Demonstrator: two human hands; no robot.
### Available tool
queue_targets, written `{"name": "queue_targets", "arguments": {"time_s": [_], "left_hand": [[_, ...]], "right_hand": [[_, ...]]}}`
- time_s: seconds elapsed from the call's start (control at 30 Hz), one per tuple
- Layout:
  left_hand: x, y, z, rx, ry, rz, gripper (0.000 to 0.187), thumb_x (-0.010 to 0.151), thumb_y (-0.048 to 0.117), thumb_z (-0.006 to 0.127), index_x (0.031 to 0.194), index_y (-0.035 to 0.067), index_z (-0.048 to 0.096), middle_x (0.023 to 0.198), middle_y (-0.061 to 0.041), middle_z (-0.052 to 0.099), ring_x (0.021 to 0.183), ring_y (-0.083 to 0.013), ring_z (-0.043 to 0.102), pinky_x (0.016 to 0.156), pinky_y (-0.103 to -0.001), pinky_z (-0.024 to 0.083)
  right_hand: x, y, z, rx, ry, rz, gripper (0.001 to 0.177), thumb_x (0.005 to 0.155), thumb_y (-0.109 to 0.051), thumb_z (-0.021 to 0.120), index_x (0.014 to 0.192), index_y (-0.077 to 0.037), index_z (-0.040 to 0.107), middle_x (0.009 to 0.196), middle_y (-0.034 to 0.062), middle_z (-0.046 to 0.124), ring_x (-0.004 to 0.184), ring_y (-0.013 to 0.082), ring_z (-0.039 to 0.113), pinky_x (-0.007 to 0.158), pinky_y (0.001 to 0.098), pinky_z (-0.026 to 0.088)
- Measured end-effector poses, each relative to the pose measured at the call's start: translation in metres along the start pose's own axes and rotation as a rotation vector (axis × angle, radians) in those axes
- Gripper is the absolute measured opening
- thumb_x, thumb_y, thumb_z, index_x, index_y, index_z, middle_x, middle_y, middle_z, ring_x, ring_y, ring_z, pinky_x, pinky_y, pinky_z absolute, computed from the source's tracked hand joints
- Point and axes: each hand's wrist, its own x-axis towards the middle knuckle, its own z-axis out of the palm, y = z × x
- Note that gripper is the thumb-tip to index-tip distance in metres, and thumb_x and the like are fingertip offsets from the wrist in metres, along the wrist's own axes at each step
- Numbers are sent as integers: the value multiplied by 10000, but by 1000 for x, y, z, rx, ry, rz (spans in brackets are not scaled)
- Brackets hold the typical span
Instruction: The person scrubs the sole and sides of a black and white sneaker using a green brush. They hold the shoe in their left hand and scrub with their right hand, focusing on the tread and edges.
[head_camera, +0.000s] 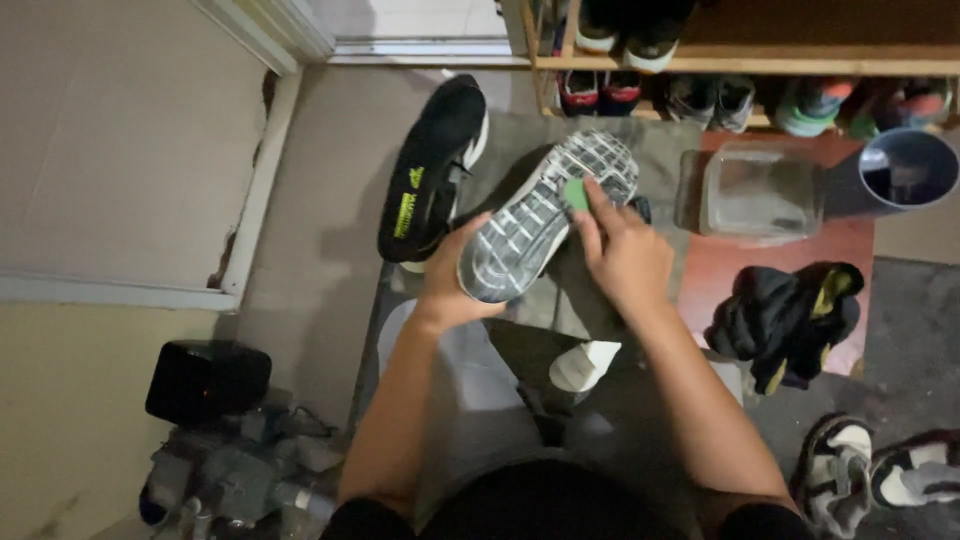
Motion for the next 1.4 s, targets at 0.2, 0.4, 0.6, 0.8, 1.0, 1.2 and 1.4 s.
{"name": "queue_targets", "arguments": {"time_s": [0.2,0.4,0.6,0.8,1.0,1.2,1.4], "left_hand": [[22,35,-5,20,64,149,851,573,58,902,1366,2,597,1175,-225,697,1109,-356,687,961,-444,568],[23,13,-3,-186,101,284,859,600,171,961,1364,10,602,1250,-213,680,1190,-372,652,1053,-490,555],[36,47,-30,-103,-161,-16,866,536,221,932,1327,53,622,1233,-169,705,1174,-334,660,1045,-456,531],[52,59,-39,33,-358,-100,787,517,228,902,1238,14,673,1171,-219,727,1131,-381,669,1047,-457,509],[45,53,-27,232,-217,35,884,397,245,905,1230,39,692,1083,-212,745,1054,-422,697,959,-482,539],[35,33,-10,217,-57,66,1029,375,280,934,1346,97,649,1178,-152,722,1116,-380,685,1038,-461,505],[62,67,-34,260,-350,-85,924,405,236,861,1294,75,670,1065,-160,757,1022,-410,706,967,-493,542]], "right_hand": [[5,-6,-14,56,-29,64,442,1055,-438,517,1483,-345,582,871,135,680,759,434,719,651,557,567],[-10,0,-4,170,11,-111,461,1042,-469,506,1496,-403,541,840,97,672,767,372,719,652,475,580],[11,8,-19,130,-115,103,469,1095,-394,413,1538,-276,508,956,205,702,836,461,718,725,581,563],[3,0,-22,243,-144,55,471,1057,-431,461,1484,-251,540,1095,198,715,920,457,714,773,583,563],[16,28,-5,212,-171,245,444,1079,-464,433,1417,-202,556,1103,246,715,940,505,698,817,624,530],[14,16,-16,233,-229,208,441,1046,-512,461,1414,-289,558,1150,179,725,988,437,717,834,580,544],[24,31,-20,205,-194,231,449,1100,-443,411,1499,-272,528,1197,233,709,1004,501,689,850,618,527]]}}
